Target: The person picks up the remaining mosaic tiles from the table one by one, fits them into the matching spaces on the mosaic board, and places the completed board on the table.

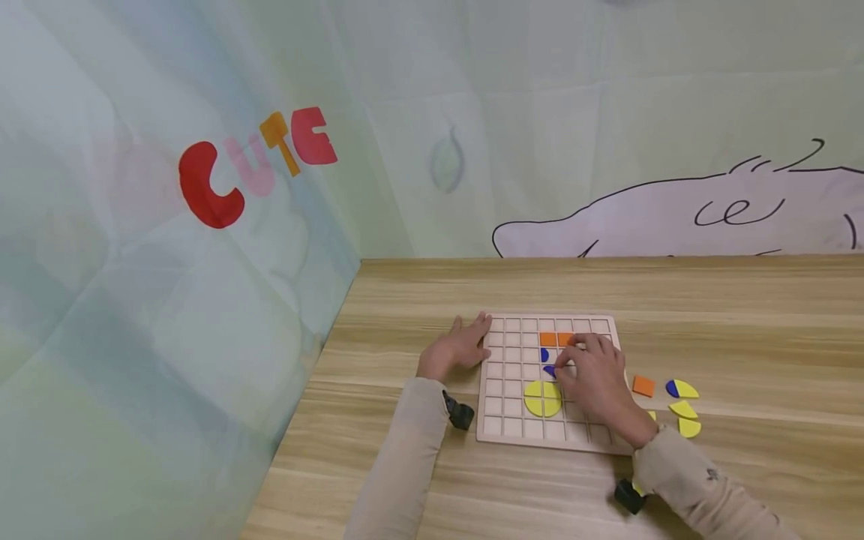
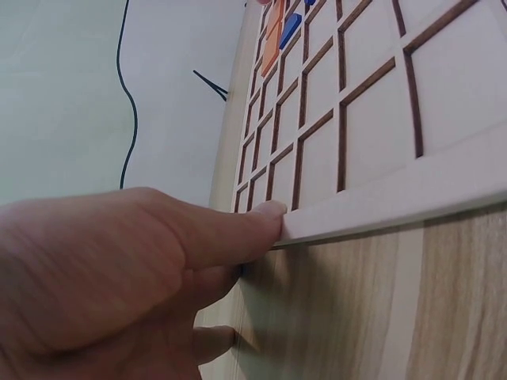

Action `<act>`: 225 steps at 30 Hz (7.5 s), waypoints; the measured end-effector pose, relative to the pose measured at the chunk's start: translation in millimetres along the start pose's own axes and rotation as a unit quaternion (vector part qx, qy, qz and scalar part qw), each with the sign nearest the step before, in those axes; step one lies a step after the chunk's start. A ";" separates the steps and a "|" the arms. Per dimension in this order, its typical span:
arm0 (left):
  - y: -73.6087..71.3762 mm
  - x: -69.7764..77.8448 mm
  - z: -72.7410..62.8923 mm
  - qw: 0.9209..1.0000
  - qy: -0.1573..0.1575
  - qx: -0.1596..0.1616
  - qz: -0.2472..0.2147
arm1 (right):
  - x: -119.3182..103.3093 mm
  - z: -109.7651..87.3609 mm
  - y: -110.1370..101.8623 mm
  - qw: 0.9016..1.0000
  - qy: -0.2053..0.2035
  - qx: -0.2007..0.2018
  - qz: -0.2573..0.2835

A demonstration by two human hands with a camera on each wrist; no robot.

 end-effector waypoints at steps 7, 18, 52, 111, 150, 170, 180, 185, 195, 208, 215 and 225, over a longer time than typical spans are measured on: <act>0.6 -0.7 0.7 1.000 -0.001 -0.001 0.004 | -1.6 -0.2 -0.1 1.000 -0.014 -0.008 -0.011; -0.7 0.2 0.7 1.000 0.000 0.000 0.006 | -4.2 1.1 -1.6 0.999 -0.037 -0.018 -0.017; 1.2 1.5 0.8 1.000 0.007 0.003 0.011 | -8.0 -2.6 -2.3 0.997 -0.068 -0.012 -0.025; -0.2 0.7 0.4 1.000 0.003 0.006 0.011 | 44.8 -28.6 -73.4 0.993 -0.063 -0.032 -0.098; 0.1 1.7 0.8 1.000 0.003 0.005 0.019 | 54.6 -59.5 -77.2 0.986 -0.106 -0.030 -0.124; 0.1 1.2 -0.5 1.000 0.005 0.005 0.017 | 56.9 -62.6 -75.0 0.988 -0.099 -0.047 -0.106; -0.1 1.2 -0.4 1.000 0.009 0.003 0.018 | 48.9 -52.0 -89.1 0.983 -0.161 -0.009 -0.093; 0.2 0.6 -0.4 1.000 0.008 0.002 0.019 | 36.8 -42.1 -84.9 0.980 -0.181 -0.014 -0.083; 0.3 1.4 -1.2 1.000 0.008 0.003 0.018 | 15.6 -30.0 -60.9 0.983 -0.157 -0.074 -0.063; -0.3 1.8 -1.8 1.000 0.006 0.002 0.018 | 8.9 -25.4 -41.1 0.980 -0.146 -0.122 -0.051; -1.2 1.8 -2.0 1.000 0.001 0.001 0.015 | 6.5 -25.9 -37.4 0.981 -0.143 -0.121 -0.051; -2.1 0.7 -1.2 1.000 -0.002 -0.001 0.013 | 3.6 -29.6 -45.1 0.979 -0.133 -0.112 -0.102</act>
Point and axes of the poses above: each hand's wrist, its own z-axis towards the middle knuckle, its own y-axis out of the palm, x = y × z, the point moved 7 cm from there along z, towards the middle knuckle, and after that the axes turned 6 degrees about x, right-handed, at the moved point
